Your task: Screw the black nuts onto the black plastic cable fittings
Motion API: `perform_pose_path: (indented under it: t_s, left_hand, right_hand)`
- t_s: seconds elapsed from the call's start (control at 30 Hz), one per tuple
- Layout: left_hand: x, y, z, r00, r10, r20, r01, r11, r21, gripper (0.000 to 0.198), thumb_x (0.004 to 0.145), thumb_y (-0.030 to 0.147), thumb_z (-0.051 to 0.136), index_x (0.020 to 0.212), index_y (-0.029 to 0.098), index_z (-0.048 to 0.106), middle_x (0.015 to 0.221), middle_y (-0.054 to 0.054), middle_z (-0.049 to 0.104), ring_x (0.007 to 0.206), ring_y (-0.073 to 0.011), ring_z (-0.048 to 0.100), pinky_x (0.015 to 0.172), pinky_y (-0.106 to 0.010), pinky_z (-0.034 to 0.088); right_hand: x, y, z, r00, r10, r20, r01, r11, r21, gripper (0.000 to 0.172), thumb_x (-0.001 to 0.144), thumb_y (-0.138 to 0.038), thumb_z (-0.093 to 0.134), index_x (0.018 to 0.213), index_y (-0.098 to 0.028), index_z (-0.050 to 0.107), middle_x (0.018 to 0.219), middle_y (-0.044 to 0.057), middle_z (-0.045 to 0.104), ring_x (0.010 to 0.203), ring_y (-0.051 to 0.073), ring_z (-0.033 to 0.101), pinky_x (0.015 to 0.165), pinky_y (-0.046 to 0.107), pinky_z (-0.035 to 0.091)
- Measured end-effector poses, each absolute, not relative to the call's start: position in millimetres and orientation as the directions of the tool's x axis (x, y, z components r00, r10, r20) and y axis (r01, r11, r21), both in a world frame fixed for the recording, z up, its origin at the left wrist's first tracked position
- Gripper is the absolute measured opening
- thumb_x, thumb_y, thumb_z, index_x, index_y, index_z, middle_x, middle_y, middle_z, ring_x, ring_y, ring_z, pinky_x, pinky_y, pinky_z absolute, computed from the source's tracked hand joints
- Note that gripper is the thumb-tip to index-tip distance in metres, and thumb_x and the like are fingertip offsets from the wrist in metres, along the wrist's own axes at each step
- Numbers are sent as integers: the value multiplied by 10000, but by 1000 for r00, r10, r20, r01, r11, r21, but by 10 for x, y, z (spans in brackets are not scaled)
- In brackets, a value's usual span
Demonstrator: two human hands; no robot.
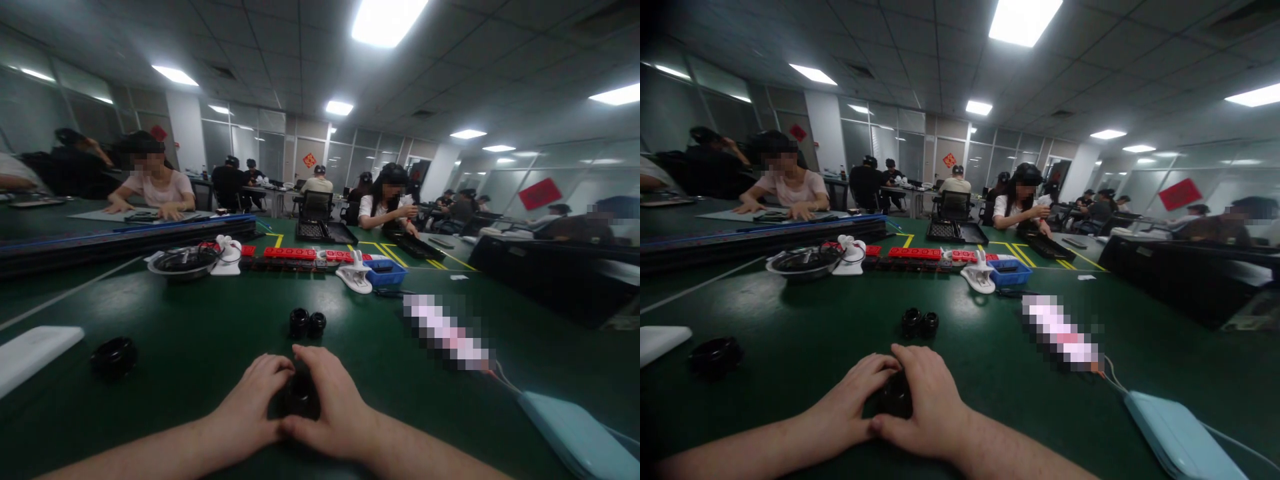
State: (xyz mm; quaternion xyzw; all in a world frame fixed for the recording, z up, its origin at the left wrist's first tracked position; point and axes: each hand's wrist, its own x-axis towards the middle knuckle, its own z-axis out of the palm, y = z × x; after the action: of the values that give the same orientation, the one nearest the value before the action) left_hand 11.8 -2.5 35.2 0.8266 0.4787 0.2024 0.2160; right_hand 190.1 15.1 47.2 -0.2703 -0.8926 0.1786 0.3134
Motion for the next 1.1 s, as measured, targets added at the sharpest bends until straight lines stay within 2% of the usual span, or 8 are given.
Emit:
perform_pose_path:
  t_s: [0.13,0.2,0.37,0.57,0.7,0.9,0.97,1.1]
  left_hand:
    - [117,-25,352,452,882,134,705,-445,552,376,651,270,628,1017,219,561,1086,-56,508,1029,-257,445,942,-425,333]
    - [120,-36,377,451,883,133,699,-442,562,386,649,241,620,1029,215,554,1094,-56,504,1027,-253,444,928,-412,347]
    - [125,-56,434,465,874,141,685,-457,567,389,677,358,639,1026,206,558,1092,-62,505,1013,-254,442,905,-394,363]
    - [127,-67,455,465,871,162,677,-467,569,331,693,388,621,972,214,576,1029,-52,508,964,-244,454,858,-371,389]
    - [131,-66,453,458,878,143,690,-452,565,326,653,295,647,963,223,575,1023,-37,511,972,-238,452,892,-380,364]
    - [127,-53,426,454,877,158,688,-458,563,393,665,354,654,1018,208,560,1063,-51,511,985,-241,447,888,-384,366]
    - [122,-45,412,460,874,158,688,-463,559,411,661,392,657,1018,209,567,1074,-57,509,990,-251,443,883,-392,368]
    - [113,-34,391,466,873,142,694,-461,553,402,644,388,662,993,208,578,1080,-59,506,1002,-261,436,896,-398,357]
  right_hand:
    - [1895,142,473,-628,647,432,402,745,-533,621,658,-318,611,1201,-125,382,1051,126,549,938,248,522,822,396,442]
    - [1906,135,478,-641,585,497,316,791,-523,545,677,-230,529,1194,-148,376,1050,108,546,927,222,528,813,365,448]
    - [1935,148,479,-665,445,600,196,879,-434,605,656,-217,491,1231,-164,309,1136,108,494,1022,240,481,894,405,384]
    - [1910,154,465,-597,607,525,398,792,-464,630,684,-408,594,1209,-155,355,1057,118,520,959,269,492,850,441,393]
    - [1900,152,471,-615,655,439,440,747,-499,522,691,-344,594,1146,-156,423,1012,108,544,916,256,510,818,416,420]
    - [1952,140,526,-704,453,547,208,868,-451,486,715,-173,404,1198,-175,350,1118,93,515,1009,223,497,910,398,377]
    - [1955,144,524,-694,437,573,211,884,-418,491,727,-228,431,1206,-173,340,1131,96,507,1036,239,486,935,424,349]
    - [1916,157,476,-645,550,531,350,830,-435,634,671,-420,610,1195,-157,370,1115,129,512,1001,275,495,866,423,400]
